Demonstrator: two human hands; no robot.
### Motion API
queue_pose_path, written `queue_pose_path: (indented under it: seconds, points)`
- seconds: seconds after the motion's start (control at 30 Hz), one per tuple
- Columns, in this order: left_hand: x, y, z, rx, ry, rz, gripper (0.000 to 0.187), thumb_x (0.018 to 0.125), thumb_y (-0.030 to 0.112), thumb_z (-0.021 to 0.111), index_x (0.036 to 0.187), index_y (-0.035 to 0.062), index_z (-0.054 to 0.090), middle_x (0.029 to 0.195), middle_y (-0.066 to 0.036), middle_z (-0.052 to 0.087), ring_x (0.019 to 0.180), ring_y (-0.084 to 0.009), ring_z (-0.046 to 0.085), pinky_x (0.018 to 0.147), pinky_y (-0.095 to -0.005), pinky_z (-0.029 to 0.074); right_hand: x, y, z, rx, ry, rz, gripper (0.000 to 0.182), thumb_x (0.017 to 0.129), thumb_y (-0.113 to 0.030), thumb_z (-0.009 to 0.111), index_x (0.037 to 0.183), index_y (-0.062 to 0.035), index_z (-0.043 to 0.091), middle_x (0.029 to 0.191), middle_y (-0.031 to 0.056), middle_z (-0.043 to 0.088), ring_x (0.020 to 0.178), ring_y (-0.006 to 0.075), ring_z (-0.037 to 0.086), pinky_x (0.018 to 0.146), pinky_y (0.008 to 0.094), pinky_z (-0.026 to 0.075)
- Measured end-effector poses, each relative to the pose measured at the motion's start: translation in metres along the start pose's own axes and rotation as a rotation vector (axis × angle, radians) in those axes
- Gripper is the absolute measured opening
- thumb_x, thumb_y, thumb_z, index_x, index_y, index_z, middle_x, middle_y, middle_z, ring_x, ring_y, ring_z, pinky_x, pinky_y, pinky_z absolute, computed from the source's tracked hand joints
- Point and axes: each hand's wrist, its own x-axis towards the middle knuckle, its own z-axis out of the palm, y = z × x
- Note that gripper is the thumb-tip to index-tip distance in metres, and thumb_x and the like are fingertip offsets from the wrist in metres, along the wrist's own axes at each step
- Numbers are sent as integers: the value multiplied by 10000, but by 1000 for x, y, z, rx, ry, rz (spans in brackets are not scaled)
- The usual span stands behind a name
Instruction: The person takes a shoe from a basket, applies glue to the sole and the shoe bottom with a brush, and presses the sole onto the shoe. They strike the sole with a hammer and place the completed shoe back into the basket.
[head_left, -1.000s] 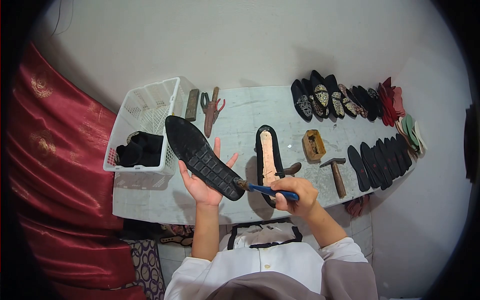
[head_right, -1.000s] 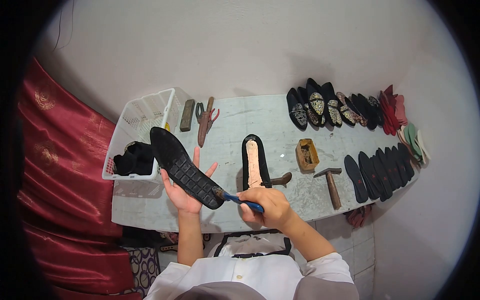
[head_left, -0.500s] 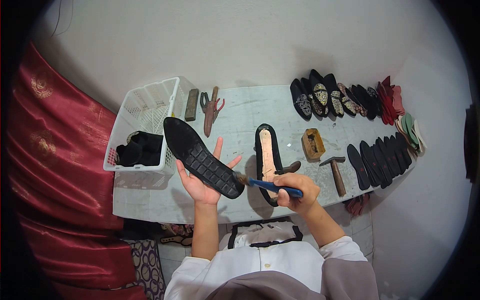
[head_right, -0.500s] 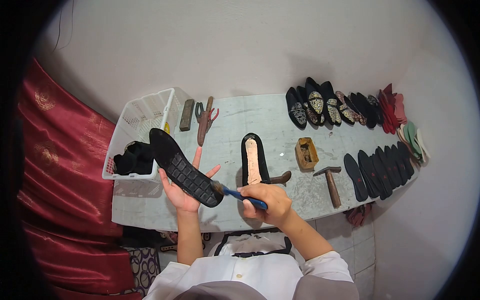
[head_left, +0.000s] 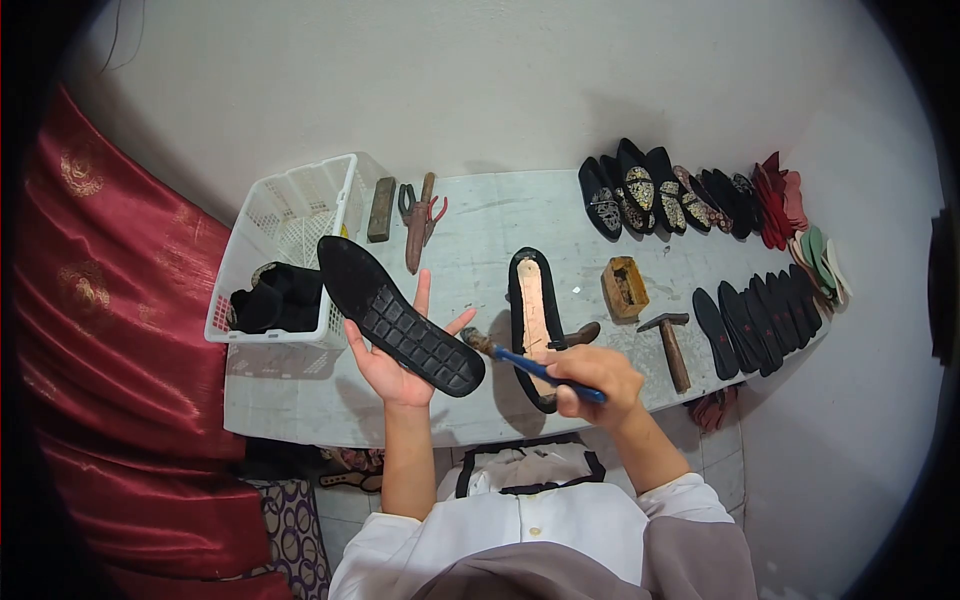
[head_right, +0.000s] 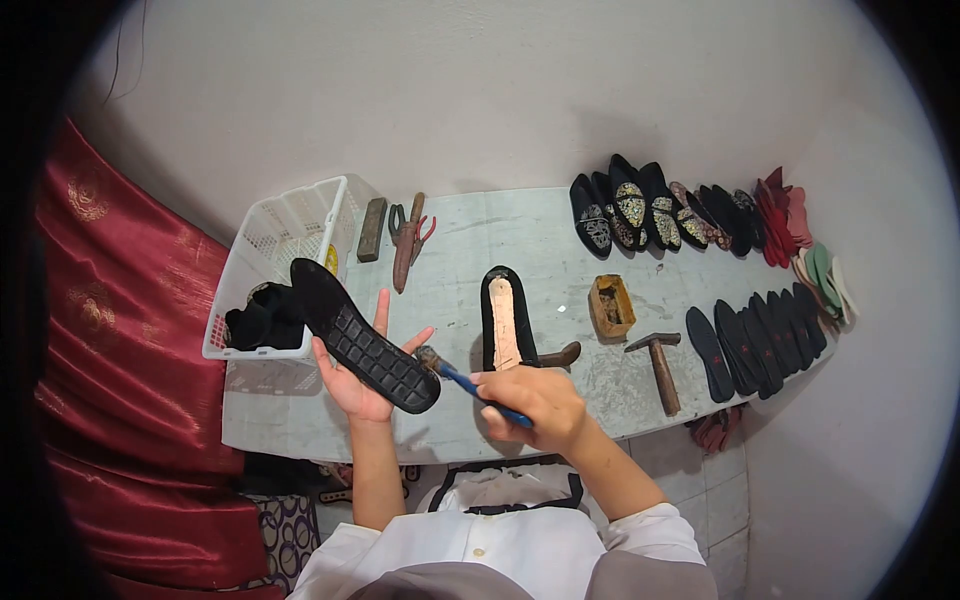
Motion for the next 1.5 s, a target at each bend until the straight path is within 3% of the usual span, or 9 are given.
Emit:
queue_pose_path:
  seconds: [0.07, 0.2, 0.3, 0.6, 0.77, 1.0, 1.13, 1.27, 1.5]
  points:
    - [0, -1, 11, -9, 141, 30, 570, 894, 568, 296, 1401, 308, 317, 1485, -107, 236, 1394, -270, 156, 959, -782, 75, -1, -4, 2, -55, -106, -7, 191, 736, -29, 670, 893, 17, 572, 791, 128, 655, 583, 237, 630, 510, 303, 519]
    - [0, 0, 6, -14, 145, 31, 577, 892, 572, 299, 1404, 307, 313, 1488, -108, 228, 1395, -280, 148, 958, -782, 75, -4, -11, -3, -97, -139, -58, 197, 730, -36, 670, 899, 6, 577, 817, 134, 652, 592, 224, 630, 499, 302, 512]
    - [0, -1, 5, -9, 145, 20, 583, 889, 575, 301, 1403, 300, 315, 1487, -112, 229, 1395, -282, 148, 962, -779, 76, -5, -11, -3, -68, 5, -54, 202, 719, -34, 675, 893, 7, 580, 816, 129, 652, 594, 218, 633, 491, 297, 507]
    - [6, 0, 0, 3, 124, 58, 596, 880, 586, 297, 1387, 277, 351, 1478, -183, 208, 1386, -325, 157, 981, -756, 122, -16, -16, 8, -7, -197, -128, 196, 727, -57, 686, 882, 7, 585, 803, 130, 647, 587, 212, 629, 491, 285, 509]
    - [4, 2, -5, 37, 78, 40, 618, 879, 599, 274, 1390, 261, 354, 1485, -192, 177, 1372, -375, 172, 984, -751, 119, -10, -6, 3, -65, -72, -35, 162, 775, -72, 666, 879, 12, 576, 773, 152, 659, 596, 237, 646, 489, 289, 518]
    - [5, 2, -2, 28, 84, 44, 618, 878, 600, 271, 1398, 273, 336, 1491, -194, 152, 1363, -405, 175, 985, -749, 121, -8, -22, 12, -6, -231, -200, 259, 739, -142, 734, 893, 9, 590, 820, 144, 662, 591, 202, 644, 479, 279, 515]
    - [4, 4, -9, 27, 44, 36, 605, 881, 589, 276, 1398, 278, 334, 1486, -193, 172, 1376, -370, 159, 974, -762, 114, -10, 1, -6, -194, 11, -58, 222, 773, -83, 696, 933, 24, 585, 858, 148, 655, 660, 219, 649, 560, 286, 530]
    - [3, 3, -9, 35, 5, 43, 584, 890, 569, 283, 1398, 284, 330, 1478, -140, 239, 1382, -298, 191, 982, -757, 116, -16, 18, -32, -438, 196, 332, 197, 801, -45, 661, 973, 16, 588, 889, 146, 667, 684, 229, 663, 620, 273, 529]
    - [4, -13, -18, -41, 14, 49, 522, 923, 507, 302, 1326, 208, 445, 1332, -58, 483, 1291, -230, 376, 1039, -627, 225, -32, 38, -74, -387, 445, 674, 165, 902, -145, 568, 979, -2, 594, 726, 38, 605, 638, 82, 597, 560, 206, 456]
